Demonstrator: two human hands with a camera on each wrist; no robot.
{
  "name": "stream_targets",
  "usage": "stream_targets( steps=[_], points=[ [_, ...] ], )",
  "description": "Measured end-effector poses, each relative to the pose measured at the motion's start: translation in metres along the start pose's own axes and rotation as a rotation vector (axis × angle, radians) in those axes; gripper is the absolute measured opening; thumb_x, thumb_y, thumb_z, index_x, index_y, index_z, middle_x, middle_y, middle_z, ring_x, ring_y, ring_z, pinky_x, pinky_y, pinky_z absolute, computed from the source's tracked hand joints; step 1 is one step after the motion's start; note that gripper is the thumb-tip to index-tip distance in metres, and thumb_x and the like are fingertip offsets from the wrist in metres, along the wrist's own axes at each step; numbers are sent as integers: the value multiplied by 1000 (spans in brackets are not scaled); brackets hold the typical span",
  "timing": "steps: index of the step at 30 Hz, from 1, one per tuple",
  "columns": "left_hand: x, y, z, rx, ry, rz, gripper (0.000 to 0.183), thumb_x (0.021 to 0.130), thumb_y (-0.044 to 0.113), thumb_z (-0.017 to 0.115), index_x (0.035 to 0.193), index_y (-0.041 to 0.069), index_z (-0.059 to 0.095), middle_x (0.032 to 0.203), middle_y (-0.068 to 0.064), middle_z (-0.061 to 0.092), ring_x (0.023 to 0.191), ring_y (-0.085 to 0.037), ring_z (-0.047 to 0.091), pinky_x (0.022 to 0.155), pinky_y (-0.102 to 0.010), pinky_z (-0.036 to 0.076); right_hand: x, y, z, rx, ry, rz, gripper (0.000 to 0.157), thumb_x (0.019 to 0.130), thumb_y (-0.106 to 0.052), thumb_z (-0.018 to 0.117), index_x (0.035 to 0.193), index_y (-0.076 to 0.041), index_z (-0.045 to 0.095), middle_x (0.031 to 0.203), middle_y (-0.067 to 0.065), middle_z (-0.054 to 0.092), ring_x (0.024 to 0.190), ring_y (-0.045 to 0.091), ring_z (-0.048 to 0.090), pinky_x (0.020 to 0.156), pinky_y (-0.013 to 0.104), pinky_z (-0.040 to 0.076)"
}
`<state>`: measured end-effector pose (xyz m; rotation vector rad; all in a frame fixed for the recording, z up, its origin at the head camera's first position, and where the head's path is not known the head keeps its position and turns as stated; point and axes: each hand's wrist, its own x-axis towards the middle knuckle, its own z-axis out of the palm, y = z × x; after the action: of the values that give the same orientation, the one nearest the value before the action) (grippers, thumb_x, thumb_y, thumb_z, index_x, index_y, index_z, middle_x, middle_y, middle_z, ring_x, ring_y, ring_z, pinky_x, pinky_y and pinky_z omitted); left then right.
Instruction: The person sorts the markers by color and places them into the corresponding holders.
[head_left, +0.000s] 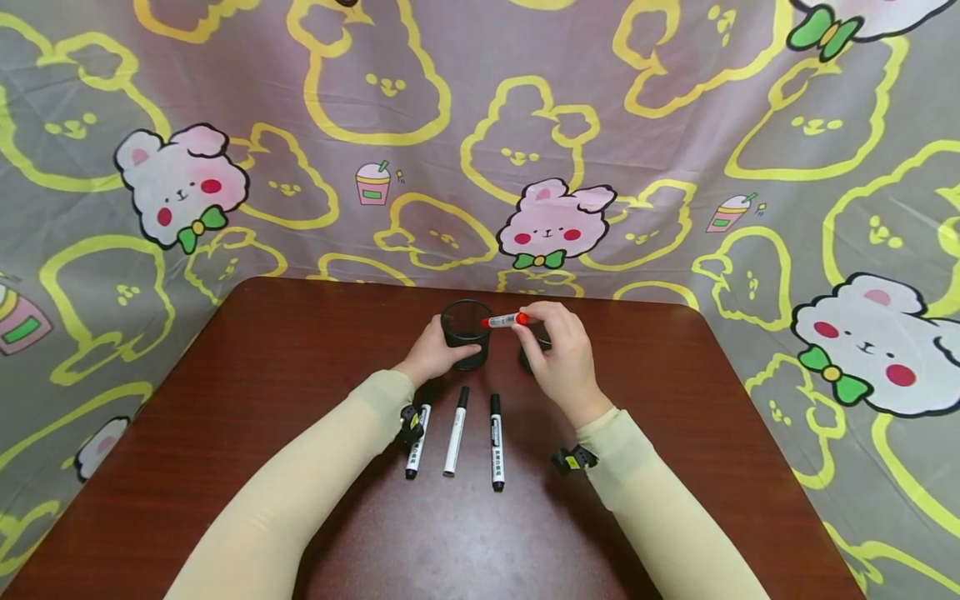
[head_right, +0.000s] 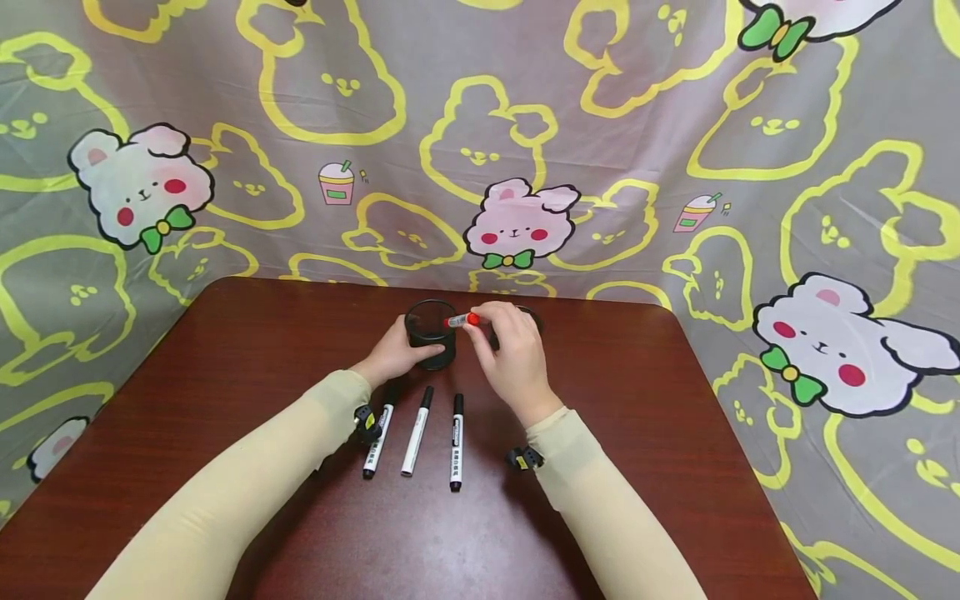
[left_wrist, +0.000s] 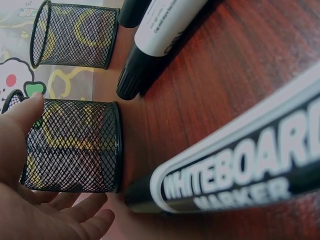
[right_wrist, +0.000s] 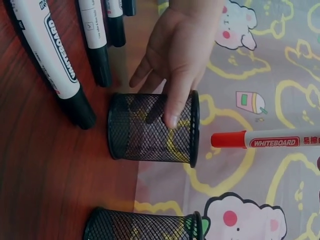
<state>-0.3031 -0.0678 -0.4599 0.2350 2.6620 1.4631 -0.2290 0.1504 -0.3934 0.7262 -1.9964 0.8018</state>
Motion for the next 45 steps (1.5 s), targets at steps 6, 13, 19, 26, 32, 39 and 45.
stream_targets(
  steps=[6, 13, 19, 26, 32, 39, 45],
  points=[
    [-2, 2, -1, -17, -7, 34, 86, 88, 30, 84, 150, -5, 36, 148, -26, 50, 135, -39, 53, 114, -54, 41, -1, 0, 7, -13, -52, 2, 30, 89, -10, 81, 113, -3, 67, 108, 12, 70, 98, 26, 66, 88, 44, 52],
    [1, 1, 0, -23, -6, 58, 83, 88, 28, 83, 150, -4, 38, 147, -26, 51, 134, -38, 54, 114, -54, 41, 0, 1, 11, -24, -85, 15, 29, 90, -13, 80, 115, -5, 67, 106, 10, 69, 93, 25, 64, 86, 44, 50],
    [2, 1, -1, -21, -5, 43, 85, 89, 29, 83, 152, -3, 35, 150, -26, 47, 137, -38, 51, 116, -53, 39, 2, 1, 13, -18, -113, 36, 29, 91, -12, 80, 116, -5, 67, 104, 10, 69, 91, 29, 64, 84, 43, 49],
    [2, 0, -2, -26, -12, 90, 76, 89, 26, 83, 149, 2, 42, 147, -25, 52, 134, -36, 55, 115, -53, 41, 3, 3, 19, -17, -147, 57, 27, 92, -13, 79, 115, -6, 67, 103, 9, 69, 90, 26, 65, 84, 42, 51],
    [3, 0, -2, -44, -9, 137, 68, 88, 22, 84, 144, 3, 51, 141, -24, 59, 131, -35, 59, 113, -52, 43, 2, 5, 25, -28, -175, 93, 25, 94, -15, 77, 115, -7, 68, 104, 8, 70, 92, 23, 66, 86, 43, 52],
    [2, 0, -1, -23, -11, 104, 73, 88, 23, 83, 147, 2, 46, 145, -24, 54, 134, -36, 56, 115, -52, 41, 1, 6, 30, -37, -216, 161, 23, 94, -18, 77, 113, -8, 68, 105, 7, 70, 95, 24, 67, 89, 46, 51],
    [0, 0, -2, -14, -11, 96, 74, 89, 25, 82, 147, 0, 44, 145, -26, 52, 132, -37, 55, 114, -52, 41, 0, 6, 35, -56, -247, 196, 22, 94, -19, 77, 112, -10, 68, 103, 6, 71, 94, 24, 68, 88, 48, 52]
  ],
)
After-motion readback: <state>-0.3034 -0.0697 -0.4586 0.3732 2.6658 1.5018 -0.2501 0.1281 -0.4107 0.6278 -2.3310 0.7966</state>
